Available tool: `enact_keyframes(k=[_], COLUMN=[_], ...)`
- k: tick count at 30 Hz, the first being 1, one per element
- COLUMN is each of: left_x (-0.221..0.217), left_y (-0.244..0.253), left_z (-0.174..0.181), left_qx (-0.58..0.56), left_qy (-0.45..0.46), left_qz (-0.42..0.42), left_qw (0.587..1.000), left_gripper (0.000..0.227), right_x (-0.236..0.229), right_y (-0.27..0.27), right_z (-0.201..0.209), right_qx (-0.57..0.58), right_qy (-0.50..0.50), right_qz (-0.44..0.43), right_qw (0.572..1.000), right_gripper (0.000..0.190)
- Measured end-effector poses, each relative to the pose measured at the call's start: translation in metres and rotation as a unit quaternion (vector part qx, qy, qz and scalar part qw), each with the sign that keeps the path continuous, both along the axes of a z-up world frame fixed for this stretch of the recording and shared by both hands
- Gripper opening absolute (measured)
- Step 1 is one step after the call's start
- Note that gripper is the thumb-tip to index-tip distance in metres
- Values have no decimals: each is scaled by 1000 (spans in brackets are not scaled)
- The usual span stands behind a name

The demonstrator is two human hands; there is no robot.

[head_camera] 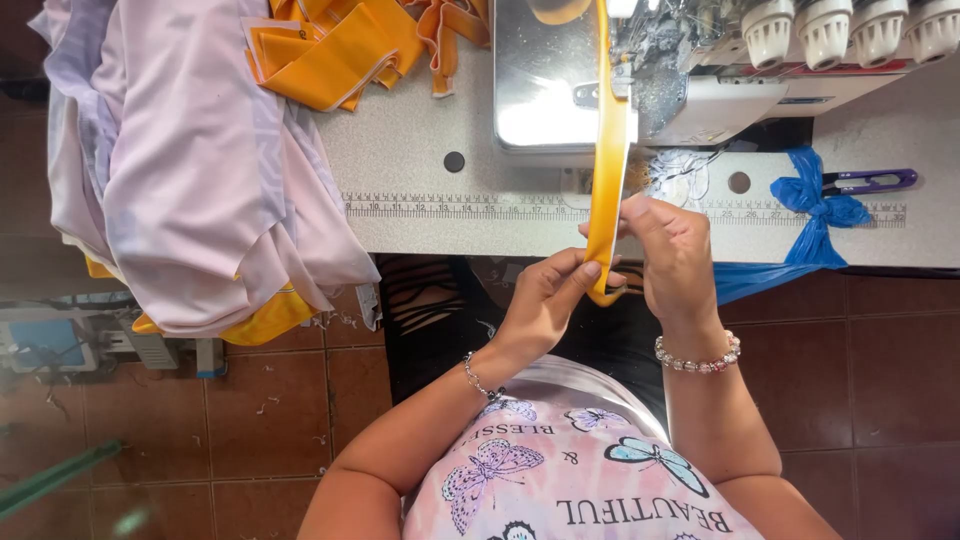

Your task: Folding and preparing yellow fabric strips at a sewing workstation

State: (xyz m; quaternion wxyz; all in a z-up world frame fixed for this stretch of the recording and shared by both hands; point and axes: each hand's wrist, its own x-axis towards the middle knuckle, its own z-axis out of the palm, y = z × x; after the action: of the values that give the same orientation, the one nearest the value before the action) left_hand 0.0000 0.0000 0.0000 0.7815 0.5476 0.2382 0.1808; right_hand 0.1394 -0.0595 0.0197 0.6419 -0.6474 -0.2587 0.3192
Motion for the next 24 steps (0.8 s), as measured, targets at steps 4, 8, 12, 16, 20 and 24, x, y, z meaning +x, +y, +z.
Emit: enact_keyframes(k=[4, 8, 12, 16, 20, 24], left_x=[-1, 3, 5, 12, 19, 19], left_y=[-3, -4, 0, -5, -4, 3], left_z=[-7, 8, -6, -24, -32, -26], left_qx=[8, 3, -16, -28, -62, -108], left_qy=[23, 28, 49, 37, 18, -25], left_qz=[-10, -25, -30, -21, 12, 34], left_qw=[1000, 999, 998, 999, 998, 993], left_gripper=[23, 25, 26, 27, 25, 27], right_x=[-8, -1, 7, 4, -6, 0], right_y=[-5, -4, -4, -1, 3, 3], right_z=[5, -1, -9, -2, 13, 15], right_qx=[-10, -18, -43, -51, -61, -46], right_qy=[5, -39, -74, -77, -26, -91], right_qz=[8, 7, 8, 0, -20, -8], right_qw=[1000, 999, 996, 996, 998, 995], right_gripper=[18, 16, 16, 14, 15, 18])
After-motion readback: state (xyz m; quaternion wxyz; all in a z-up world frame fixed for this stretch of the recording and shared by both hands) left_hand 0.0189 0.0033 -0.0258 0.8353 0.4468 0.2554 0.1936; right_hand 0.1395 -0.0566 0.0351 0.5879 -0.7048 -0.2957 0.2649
